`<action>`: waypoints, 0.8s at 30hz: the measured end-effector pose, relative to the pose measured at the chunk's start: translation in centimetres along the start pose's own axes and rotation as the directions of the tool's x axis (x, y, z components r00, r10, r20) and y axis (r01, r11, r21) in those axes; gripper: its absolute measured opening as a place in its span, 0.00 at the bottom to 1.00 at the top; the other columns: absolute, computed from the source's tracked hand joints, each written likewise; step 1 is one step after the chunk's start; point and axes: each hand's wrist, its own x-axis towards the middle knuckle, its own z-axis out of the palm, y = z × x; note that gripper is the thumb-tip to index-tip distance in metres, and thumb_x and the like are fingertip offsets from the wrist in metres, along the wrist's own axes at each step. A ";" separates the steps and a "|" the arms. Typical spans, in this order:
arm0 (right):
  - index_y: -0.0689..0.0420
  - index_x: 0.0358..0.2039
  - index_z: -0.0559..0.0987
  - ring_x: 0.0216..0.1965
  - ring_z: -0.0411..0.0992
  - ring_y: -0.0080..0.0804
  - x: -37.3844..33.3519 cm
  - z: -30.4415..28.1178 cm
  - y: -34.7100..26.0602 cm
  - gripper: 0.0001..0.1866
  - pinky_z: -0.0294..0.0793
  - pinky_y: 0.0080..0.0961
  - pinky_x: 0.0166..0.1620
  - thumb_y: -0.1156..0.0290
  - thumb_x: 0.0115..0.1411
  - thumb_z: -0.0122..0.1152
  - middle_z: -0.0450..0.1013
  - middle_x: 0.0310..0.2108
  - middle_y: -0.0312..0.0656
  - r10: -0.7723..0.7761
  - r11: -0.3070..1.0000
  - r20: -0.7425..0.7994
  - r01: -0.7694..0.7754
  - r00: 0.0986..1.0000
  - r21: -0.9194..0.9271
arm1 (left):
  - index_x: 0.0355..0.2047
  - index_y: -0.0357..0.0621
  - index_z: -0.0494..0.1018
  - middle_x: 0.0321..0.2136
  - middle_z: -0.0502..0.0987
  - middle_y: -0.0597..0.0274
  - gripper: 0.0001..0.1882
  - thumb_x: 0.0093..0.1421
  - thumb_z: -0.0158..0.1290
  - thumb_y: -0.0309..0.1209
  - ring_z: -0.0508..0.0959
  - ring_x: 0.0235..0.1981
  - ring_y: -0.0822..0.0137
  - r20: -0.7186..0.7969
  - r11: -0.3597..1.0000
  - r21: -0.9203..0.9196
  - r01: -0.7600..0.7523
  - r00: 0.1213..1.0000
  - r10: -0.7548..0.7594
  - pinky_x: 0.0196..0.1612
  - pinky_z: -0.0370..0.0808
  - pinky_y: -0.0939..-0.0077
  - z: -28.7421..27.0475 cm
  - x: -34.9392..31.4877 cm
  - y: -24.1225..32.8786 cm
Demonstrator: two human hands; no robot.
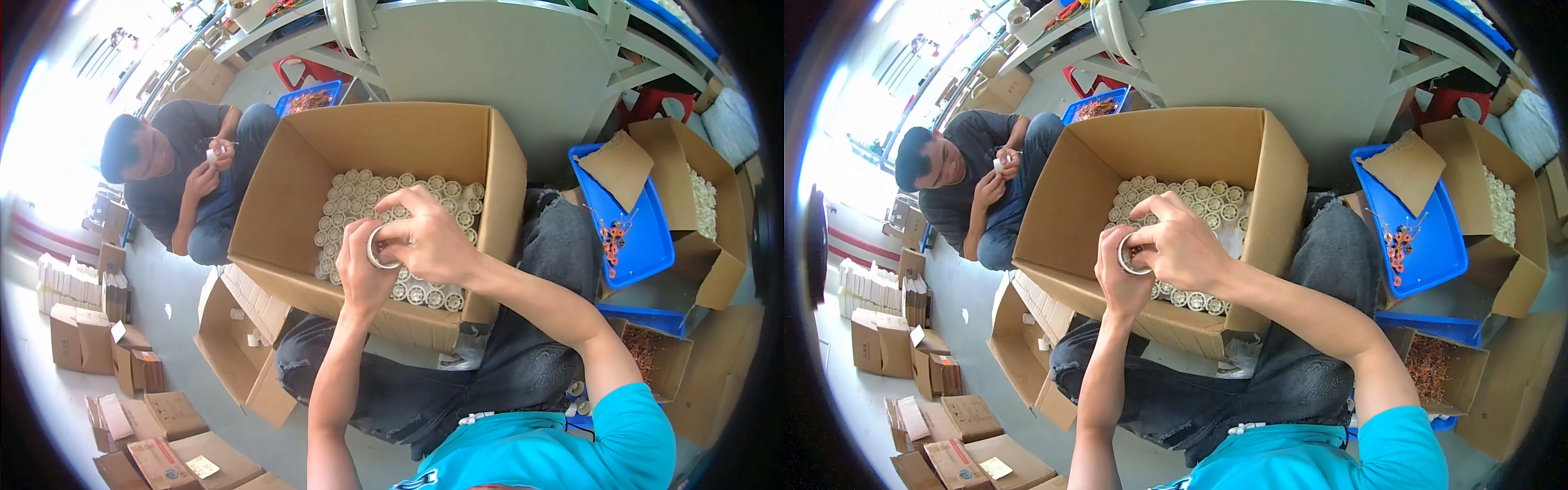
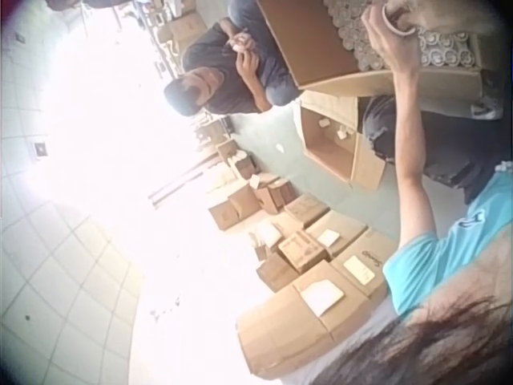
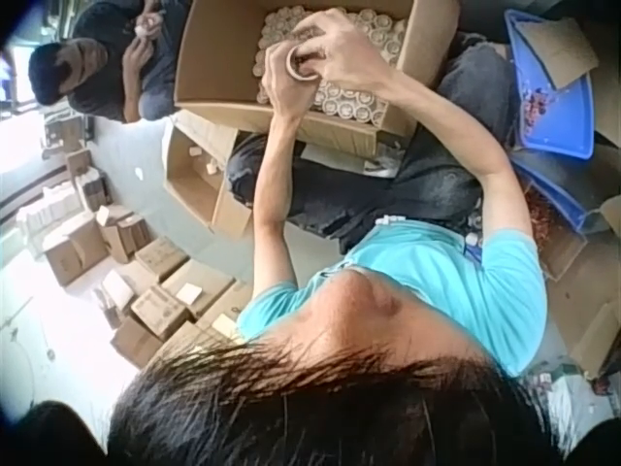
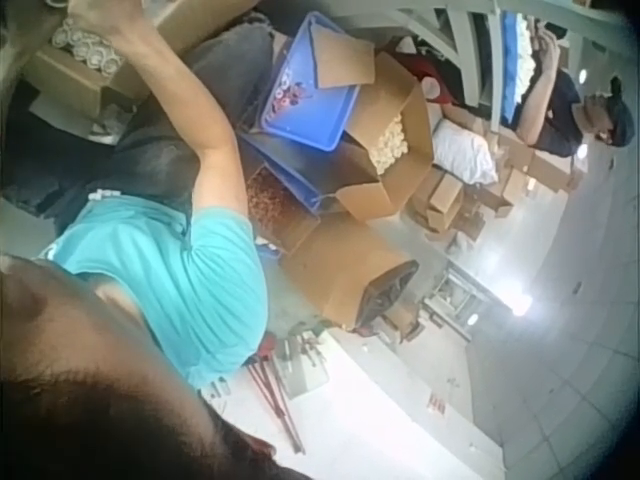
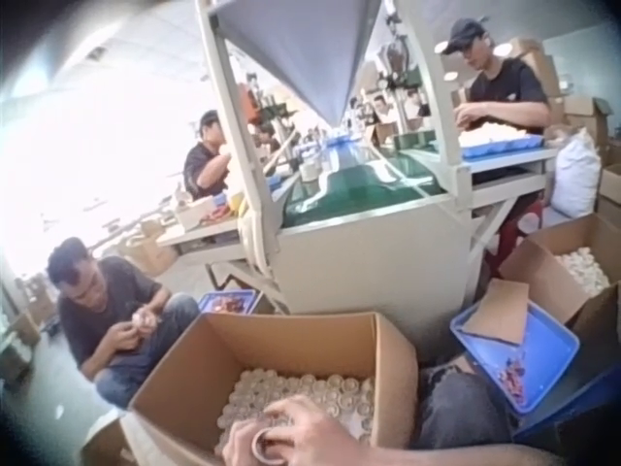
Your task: The person assembles electronic components by hand, inserting small wire pins into white cylindrical housings.
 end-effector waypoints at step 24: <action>0.59 0.29 0.85 0.47 0.72 0.41 -0.8 0.9 1.6 0.07 0.73 0.37 0.49 0.76 0.48 0.64 0.76 0.43 0.44 -0.020 0.997 -0.024 0.022 1.000 0.073 | 0.45 0.44 0.67 0.37 0.75 0.53 0.28 0.43 0.64 0.20 0.79 0.31 0.51 0.132 0.997 -0.066 0.049 0.990 -0.040 0.31 0.77 0.63 0.1 -0.2 -0.8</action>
